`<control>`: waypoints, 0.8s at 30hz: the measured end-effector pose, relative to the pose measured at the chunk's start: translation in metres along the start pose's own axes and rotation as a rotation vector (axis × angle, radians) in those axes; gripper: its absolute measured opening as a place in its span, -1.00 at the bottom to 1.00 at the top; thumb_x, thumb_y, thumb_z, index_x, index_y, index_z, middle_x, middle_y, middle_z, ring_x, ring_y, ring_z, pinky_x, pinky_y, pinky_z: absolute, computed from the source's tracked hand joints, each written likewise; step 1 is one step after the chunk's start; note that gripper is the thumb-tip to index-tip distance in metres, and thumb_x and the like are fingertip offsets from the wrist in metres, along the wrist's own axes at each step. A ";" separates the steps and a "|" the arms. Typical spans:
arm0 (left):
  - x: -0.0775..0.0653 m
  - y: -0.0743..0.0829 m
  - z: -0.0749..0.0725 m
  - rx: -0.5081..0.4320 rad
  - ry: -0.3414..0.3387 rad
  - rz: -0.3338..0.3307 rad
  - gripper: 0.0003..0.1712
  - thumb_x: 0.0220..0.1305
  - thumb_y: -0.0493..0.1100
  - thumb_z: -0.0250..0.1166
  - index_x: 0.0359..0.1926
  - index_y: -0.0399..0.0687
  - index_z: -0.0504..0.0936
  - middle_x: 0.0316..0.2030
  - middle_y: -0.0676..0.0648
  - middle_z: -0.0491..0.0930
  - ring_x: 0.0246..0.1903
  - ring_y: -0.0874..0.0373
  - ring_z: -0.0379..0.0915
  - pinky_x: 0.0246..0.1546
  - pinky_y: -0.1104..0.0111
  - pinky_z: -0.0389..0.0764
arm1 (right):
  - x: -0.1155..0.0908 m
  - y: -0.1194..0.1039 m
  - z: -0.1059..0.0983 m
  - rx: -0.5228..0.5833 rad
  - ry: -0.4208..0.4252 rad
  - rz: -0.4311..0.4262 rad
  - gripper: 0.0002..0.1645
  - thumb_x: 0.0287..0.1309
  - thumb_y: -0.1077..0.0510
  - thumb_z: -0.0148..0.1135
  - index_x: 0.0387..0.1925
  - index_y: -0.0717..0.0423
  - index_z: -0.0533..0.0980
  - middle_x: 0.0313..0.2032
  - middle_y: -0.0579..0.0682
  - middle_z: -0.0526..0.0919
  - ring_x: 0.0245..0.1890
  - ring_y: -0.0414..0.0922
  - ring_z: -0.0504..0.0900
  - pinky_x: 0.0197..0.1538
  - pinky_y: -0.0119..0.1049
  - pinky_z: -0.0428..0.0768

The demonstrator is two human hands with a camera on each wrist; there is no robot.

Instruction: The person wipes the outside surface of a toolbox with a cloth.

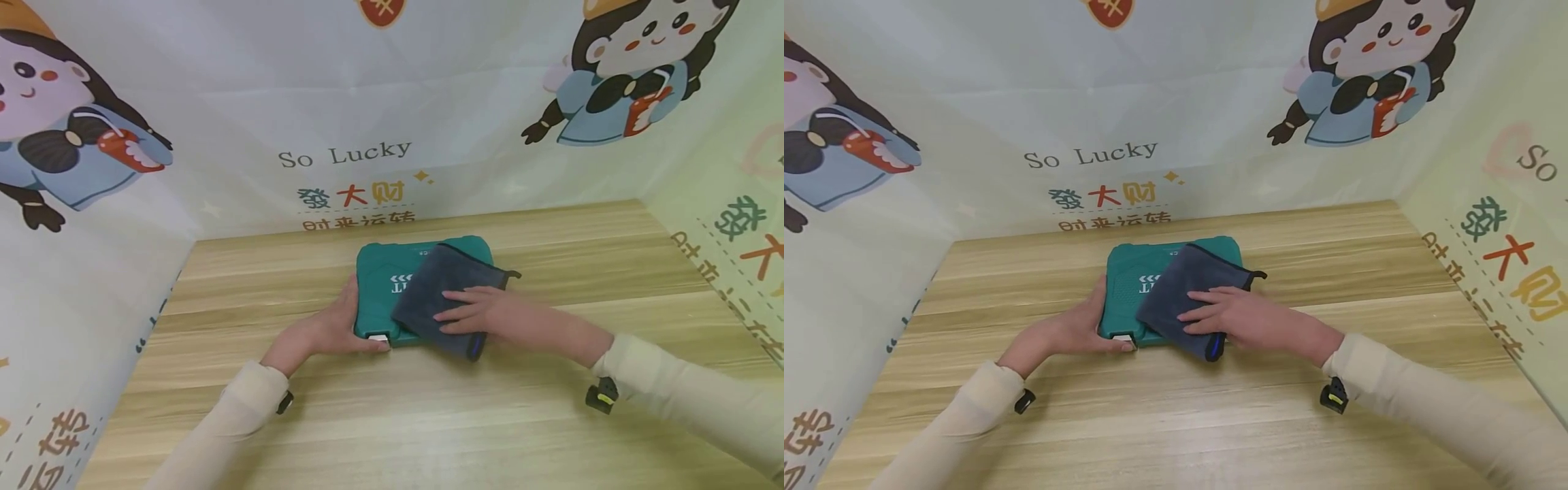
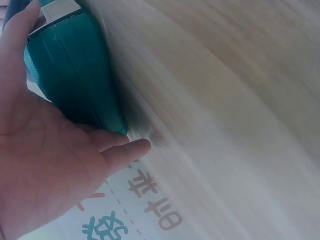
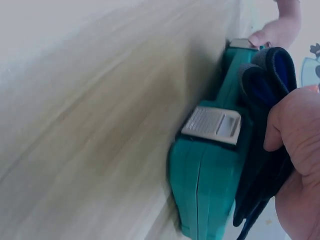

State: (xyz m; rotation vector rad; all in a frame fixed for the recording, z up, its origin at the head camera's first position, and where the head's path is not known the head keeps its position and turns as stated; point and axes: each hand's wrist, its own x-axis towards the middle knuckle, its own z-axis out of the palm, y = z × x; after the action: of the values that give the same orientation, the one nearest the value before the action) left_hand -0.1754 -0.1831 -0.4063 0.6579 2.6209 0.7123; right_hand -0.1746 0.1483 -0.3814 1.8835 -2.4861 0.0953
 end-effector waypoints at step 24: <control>-0.002 0.005 -0.005 0.133 -0.009 -0.024 0.50 -0.17 0.52 0.23 0.37 -0.13 -0.56 0.39 -0.18 -0.54 0.34 -0.04 -0.27 0.19 0.18 0.14 | 0.013 -0.002 -0.006 0.052 -0.054 0.000 -0.27 -0.13 0.44 0.30 0.16 -0.03 0.45 0.20 -0.21 0.39 0.33 -0.04 0.05 0.27 -0.02 0.06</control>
State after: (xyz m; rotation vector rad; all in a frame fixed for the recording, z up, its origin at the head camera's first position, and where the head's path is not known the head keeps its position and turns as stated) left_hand -0.1738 -0.1821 -0.3993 0.6636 2.6809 0.5307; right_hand -0.1759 0.1357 -0.3750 1.9317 -2.5426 0.1122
